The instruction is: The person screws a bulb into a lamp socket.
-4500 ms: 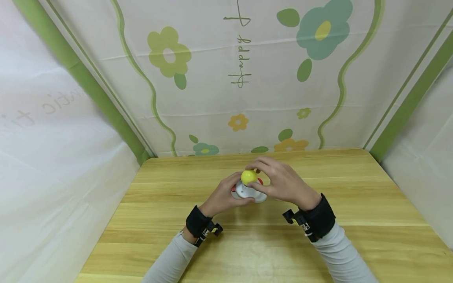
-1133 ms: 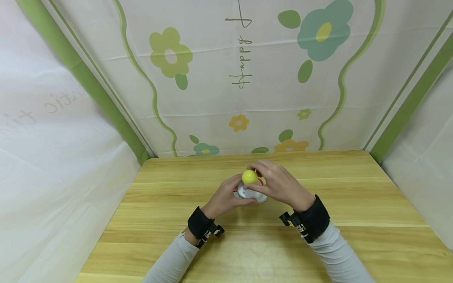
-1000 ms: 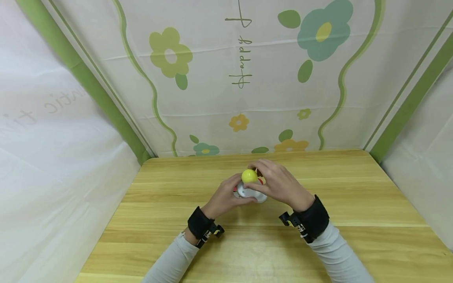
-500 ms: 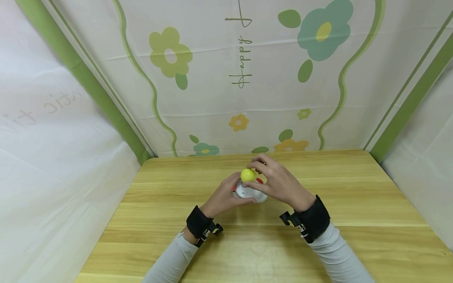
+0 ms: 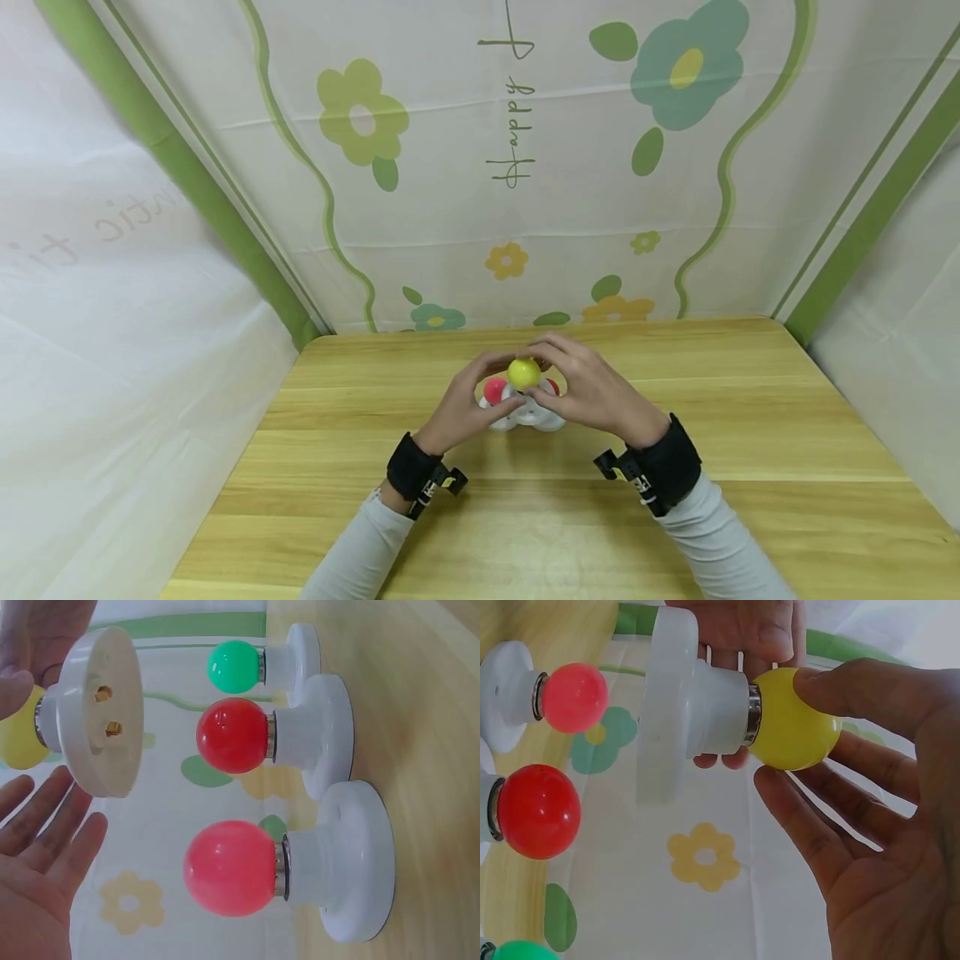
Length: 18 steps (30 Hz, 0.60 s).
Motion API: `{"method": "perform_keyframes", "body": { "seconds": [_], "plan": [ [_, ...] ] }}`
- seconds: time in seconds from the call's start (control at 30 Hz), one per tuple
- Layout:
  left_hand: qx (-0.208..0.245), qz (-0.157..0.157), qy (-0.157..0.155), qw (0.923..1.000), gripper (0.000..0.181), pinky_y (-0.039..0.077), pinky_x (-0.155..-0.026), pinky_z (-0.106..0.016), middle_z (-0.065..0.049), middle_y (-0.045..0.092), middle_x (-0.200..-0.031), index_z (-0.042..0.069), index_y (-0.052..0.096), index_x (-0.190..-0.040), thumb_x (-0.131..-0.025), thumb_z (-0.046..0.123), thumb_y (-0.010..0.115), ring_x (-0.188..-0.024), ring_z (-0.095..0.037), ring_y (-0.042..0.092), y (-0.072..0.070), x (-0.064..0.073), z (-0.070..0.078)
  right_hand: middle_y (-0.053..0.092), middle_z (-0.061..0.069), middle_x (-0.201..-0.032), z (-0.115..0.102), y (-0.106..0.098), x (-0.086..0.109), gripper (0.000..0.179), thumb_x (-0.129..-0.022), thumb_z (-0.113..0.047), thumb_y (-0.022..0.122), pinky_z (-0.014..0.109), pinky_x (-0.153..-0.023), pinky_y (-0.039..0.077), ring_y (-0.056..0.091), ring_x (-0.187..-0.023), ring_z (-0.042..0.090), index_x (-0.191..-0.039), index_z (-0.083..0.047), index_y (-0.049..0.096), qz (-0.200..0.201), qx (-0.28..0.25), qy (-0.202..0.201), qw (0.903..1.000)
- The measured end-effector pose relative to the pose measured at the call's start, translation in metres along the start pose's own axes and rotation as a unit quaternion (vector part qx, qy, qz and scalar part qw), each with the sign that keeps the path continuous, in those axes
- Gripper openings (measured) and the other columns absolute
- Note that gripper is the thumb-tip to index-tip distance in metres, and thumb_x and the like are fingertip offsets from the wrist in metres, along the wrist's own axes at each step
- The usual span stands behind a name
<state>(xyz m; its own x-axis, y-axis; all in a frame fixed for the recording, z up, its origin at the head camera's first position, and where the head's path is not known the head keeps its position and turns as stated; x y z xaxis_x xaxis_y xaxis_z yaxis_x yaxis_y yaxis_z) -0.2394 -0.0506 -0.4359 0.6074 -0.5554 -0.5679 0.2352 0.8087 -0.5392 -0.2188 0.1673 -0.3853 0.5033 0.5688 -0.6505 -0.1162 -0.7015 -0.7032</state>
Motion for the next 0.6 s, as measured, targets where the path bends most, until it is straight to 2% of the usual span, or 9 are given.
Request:
{"method": "perform_keyframes", "body": {
  "seconds": [0.17, 0.27, 0.4, 0.6],
  "plan": [
    [0.004, 0.011, 0.030, 0.9995, 0.061, 0.054, -0.113, -0.034, -0.016, 0.062, -0.142, 0.001, 0.053, -0.145, -0.092, 0.006, 0.084, -0.132, -0.028, 0.065, -0.0004, -0.0008, -0.0004, 0.068, 0.009, -0.124, 0.0012, 0.0019, 0.0004, 0.048, -0.081, -0.001, 0.090, 0.030, -0.083, 0.064, 0.072, -0.099, 0.018, -0.125, -0.001, 0.071, -0.003, -0.014, -0.003, 0.9999],
    [0.009, 0.015, 0.040, 0.9990, 0.059, 0.057, -0.108, -0.032, -0.016, 0.064, -0.139, 0.001, 0.054, -0.142, -0.091, 0.004, 0.084, -0.126, -0.028, 0.068, -0.0003, -0.0014, -0.0003, 0.067, 0.010, -0.123, 0.0013, 0.0032, 0.0003, 0.046, -0.081, 0.001, 0.090, 0.031, -0.083, 0.065, 0.073, -0.099, 0.021, -0.123, 0.000, 0.072, -0.005, -0.024, -0.005, 0.9997],
    [0.007, 0.019, 0.047, 0.9987, 0.057, 0.059, -0.104, -0.030, -0.017, 0.065, -0.135, -0.001, 0.056, -0.140, -0.091, 0.002, 0.084, -0.121, -0.030, 0.069, -0.0010, -0.0015, 0.0001, 0.067, 0.012, -0.123, 0.0010, 0.0047, 0.0000, 0.045, -0.081, 0.002, 0.090, 0.035, -0.082, 0.066, 0.074, -0.102, 0.023, -0.122, 0.002, 0.070, -0.009, -0.034, 0.001, 0.9994],
    [0.001, 0.020, 0.055, 0.9983, 0.054, 0.060, -0.101, -0.027, -0.017, 0.065, -0.134, 0.000, 0.058, -0.138, -0.090, 0.001, 0.084, -0.119, -0.030, 0.070, -0.0034, -0.0015, 0.0007, 0.068, 0.011, -0.124, 0.0006, 0.0055, -0.0002, 0.046, -0.082, 0.001, 0.090, 0.030, -0.085, 0.065, 0.073, -0.105, 0.023, -0.123, 0.001, 0.069, -0.016, -0.040, 0.012, 0.9990]
  ]
}}
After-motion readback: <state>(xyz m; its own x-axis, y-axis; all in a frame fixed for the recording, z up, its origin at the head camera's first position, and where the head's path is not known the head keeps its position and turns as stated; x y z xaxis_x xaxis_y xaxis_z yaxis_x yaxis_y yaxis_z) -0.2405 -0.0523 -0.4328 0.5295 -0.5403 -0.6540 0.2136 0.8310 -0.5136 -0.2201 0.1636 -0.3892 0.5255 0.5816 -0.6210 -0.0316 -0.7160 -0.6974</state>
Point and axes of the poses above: each hand's wrist, its own x-axis away from the middle knuckle, its own y-axis out of the palm, z = x × y, the point moved 2 cm from there along -x, towards the middle knuckle
